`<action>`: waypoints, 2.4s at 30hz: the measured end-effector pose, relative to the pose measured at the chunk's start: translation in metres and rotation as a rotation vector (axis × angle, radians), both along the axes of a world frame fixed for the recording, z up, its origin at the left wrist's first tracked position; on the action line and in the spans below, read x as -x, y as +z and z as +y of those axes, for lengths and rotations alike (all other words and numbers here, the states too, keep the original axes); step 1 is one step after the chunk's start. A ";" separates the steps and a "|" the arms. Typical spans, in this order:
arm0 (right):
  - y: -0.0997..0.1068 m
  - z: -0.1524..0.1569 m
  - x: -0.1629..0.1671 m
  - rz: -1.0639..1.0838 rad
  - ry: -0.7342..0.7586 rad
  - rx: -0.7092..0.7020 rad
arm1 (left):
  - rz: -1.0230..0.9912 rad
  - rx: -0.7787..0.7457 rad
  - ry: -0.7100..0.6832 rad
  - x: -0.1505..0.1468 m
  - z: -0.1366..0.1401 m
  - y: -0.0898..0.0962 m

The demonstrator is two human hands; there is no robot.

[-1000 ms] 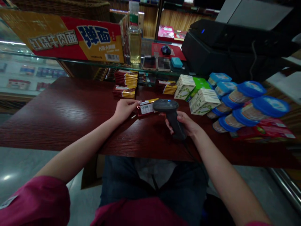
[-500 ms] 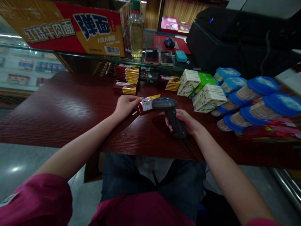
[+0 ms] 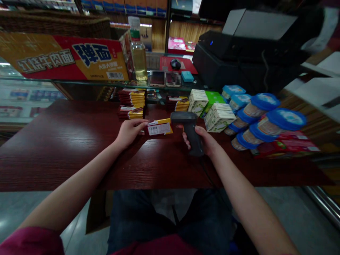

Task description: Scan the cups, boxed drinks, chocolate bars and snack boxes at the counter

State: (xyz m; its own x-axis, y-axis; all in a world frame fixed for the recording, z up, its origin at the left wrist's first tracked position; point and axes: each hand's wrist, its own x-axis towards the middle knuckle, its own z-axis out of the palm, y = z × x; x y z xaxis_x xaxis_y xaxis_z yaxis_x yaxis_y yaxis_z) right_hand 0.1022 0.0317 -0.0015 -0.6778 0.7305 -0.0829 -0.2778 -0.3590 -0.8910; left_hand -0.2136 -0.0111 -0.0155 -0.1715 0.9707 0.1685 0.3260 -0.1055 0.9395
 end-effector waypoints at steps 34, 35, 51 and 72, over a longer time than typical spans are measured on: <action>-0.008 0.015 -0.014 0.070 -0.100 0.040 | 0.985 -0.637 -0.023 -0.039 0.078 0.003; -0.009 0.013 -0.013 0.075 -0.085 0.022 | 1.029 -0.633 -0.018 -0.024 0.067 0.003; -0.006 -0.002 0.002 0.042 0.131 0.027 | 0.836 -0.415 0.110 0.057 0.002 -0.002; -0.003 -0.013 0.012 -0.046 0.281 -0.030 | 0.121 0.057 0.029 -0.005 0.004 -0.009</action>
State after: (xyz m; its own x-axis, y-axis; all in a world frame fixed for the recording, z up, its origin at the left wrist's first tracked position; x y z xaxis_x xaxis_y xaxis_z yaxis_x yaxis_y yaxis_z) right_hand 0.0905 0.0190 -0.0041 -0.8500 0.5171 -0.1000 -0.1298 -0.3898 -0.9117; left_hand -0.2086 -0.0069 -0.0249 -0.1815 0.9742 0.1342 0.4397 -0.0417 0.8972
